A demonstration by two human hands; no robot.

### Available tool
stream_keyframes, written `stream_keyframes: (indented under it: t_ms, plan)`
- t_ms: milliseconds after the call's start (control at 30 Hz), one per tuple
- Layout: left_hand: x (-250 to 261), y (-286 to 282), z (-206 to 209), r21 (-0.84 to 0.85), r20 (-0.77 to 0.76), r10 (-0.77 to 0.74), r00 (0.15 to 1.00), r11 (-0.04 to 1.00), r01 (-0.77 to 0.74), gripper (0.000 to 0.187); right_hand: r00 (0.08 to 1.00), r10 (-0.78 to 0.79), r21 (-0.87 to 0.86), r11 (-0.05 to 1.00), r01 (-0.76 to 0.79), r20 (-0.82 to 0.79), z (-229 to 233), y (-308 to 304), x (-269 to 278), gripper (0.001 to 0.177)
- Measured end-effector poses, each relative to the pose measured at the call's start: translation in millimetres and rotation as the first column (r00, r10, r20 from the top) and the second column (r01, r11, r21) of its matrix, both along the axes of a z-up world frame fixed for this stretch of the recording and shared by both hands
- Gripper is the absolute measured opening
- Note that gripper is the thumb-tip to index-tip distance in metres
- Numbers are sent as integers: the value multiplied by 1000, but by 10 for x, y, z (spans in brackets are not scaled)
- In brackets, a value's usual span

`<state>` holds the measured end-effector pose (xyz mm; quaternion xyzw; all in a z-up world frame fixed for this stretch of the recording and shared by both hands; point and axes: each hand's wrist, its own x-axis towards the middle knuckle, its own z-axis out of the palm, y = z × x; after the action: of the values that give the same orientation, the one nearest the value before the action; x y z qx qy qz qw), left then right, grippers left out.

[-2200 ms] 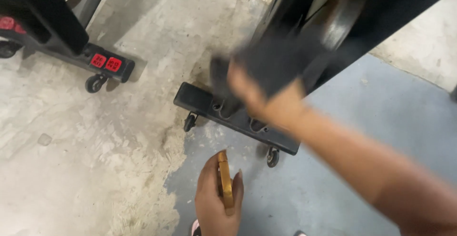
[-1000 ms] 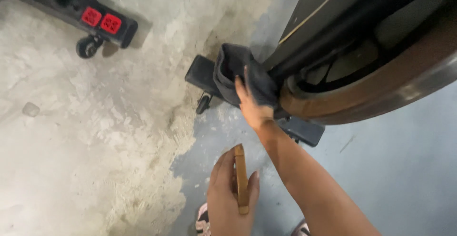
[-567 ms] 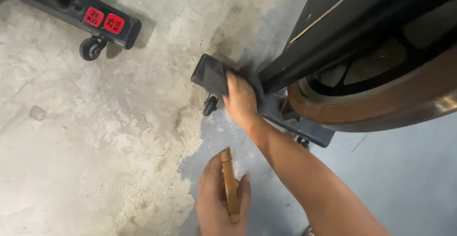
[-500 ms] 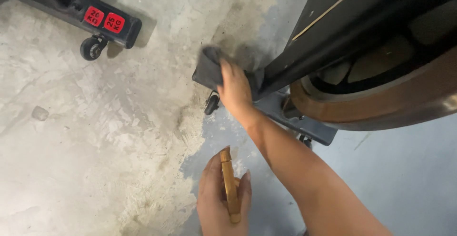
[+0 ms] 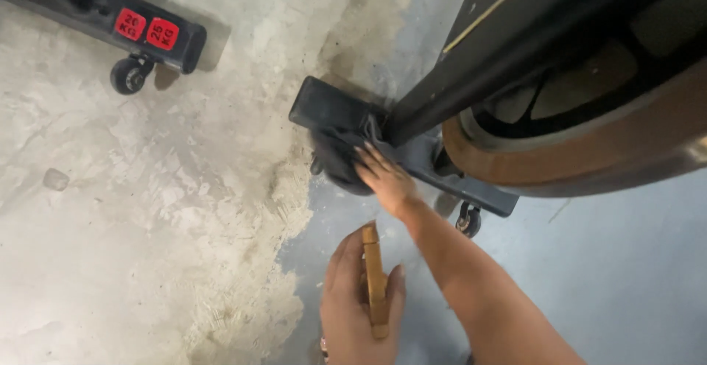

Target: Cleaning a stationary exercise bike using a spray bottle and a cloth.

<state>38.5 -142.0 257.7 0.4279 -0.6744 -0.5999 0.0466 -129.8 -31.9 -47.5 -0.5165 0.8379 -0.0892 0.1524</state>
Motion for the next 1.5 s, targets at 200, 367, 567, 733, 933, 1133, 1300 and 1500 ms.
stream_keyframes:
  t_ms: [200,367,567,733,933,1133,1300,1500]
  plan:
    - [33,189,-73,7,-42,-62,997,998,62,63,993,-51,60,997,58,-105,335,795,-2,70]
    - [-71,185,58,92,137,-168,976,983,157,69,891,-454,-113,884,453,17,591,501,-79,72]
    - [-48,384,-58,37,-21,-153,988,987,153,61,644,-738,-228,605,763,200,444,166,-286,87]
    - [-139,488,-39,-22,-67,-200,978,980,199,57,877,-449,-76,894,442,-174,184,409,-343,71]
    - [-275,654,18,-78,-64,-226,972,972,221,56,964,-241,-32,970,239,-112,456,913,13,63]
    - [-279,726,24,-87,-124,-191,974,980,181,60,874,-483,-242,855,458,-50,699,791,-115,77]
    - [-306,744,33,5,-71,-168,983,986,169,61,833,-534,-298,826,478,-146,254,546,-321,71]
    - [-358,836,91,23,33,-176,984,984,175,62,908,-270,-32,961,275,-320,112,795,-320,51]
